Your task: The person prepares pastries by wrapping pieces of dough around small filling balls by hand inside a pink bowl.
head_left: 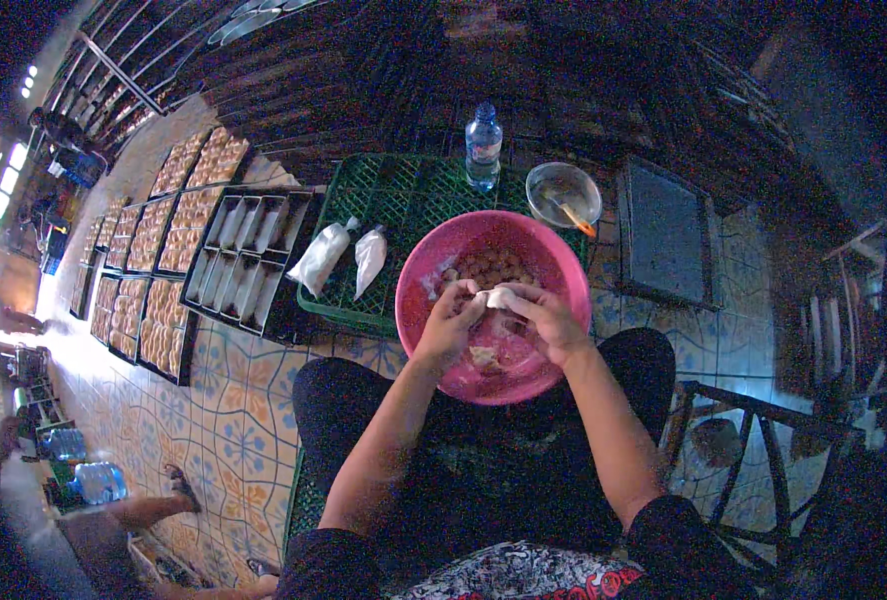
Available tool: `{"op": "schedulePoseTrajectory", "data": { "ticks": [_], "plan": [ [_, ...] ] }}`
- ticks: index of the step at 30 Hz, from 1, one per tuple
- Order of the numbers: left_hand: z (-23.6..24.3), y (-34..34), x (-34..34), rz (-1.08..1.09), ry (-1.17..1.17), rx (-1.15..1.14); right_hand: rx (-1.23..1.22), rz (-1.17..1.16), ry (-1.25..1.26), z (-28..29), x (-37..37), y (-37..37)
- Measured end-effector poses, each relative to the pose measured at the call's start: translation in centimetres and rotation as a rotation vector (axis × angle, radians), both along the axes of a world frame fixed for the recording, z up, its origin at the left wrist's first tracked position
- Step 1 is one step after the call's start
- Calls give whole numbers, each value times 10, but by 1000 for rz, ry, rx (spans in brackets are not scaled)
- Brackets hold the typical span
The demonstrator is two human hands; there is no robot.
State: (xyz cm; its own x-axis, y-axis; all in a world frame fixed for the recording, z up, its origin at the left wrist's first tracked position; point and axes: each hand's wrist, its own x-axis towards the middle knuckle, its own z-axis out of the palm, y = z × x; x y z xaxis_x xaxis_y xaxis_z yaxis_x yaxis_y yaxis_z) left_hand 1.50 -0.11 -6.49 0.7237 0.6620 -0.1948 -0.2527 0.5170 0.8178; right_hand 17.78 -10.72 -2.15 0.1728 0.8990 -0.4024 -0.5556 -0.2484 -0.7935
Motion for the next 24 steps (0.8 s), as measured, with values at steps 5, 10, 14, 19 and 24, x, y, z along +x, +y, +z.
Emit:
{"op": "schedulePoseTrajectory", "data": {
  "ticks": [5, 10, 14, 19, 24],
  "plan": [
    [16, -12, 5, 179, 453, 829, 126, -55, -130, -26, 4, 1],
    [29, -6, -4, -9, 588, 974, 101, -183, -297, -45, -3, 6],
    [45, -13, -4, 31, 492, 1073, 85, -182, -463, -49, -1, 7],
    [40, -8, -1, 25, 716, 952, 171, -157, -595, -50, -7, 8],
    [11, -8, -3, 138, 573, 676, 101, -181, -653, -25, -17, 11]
  ]
}}
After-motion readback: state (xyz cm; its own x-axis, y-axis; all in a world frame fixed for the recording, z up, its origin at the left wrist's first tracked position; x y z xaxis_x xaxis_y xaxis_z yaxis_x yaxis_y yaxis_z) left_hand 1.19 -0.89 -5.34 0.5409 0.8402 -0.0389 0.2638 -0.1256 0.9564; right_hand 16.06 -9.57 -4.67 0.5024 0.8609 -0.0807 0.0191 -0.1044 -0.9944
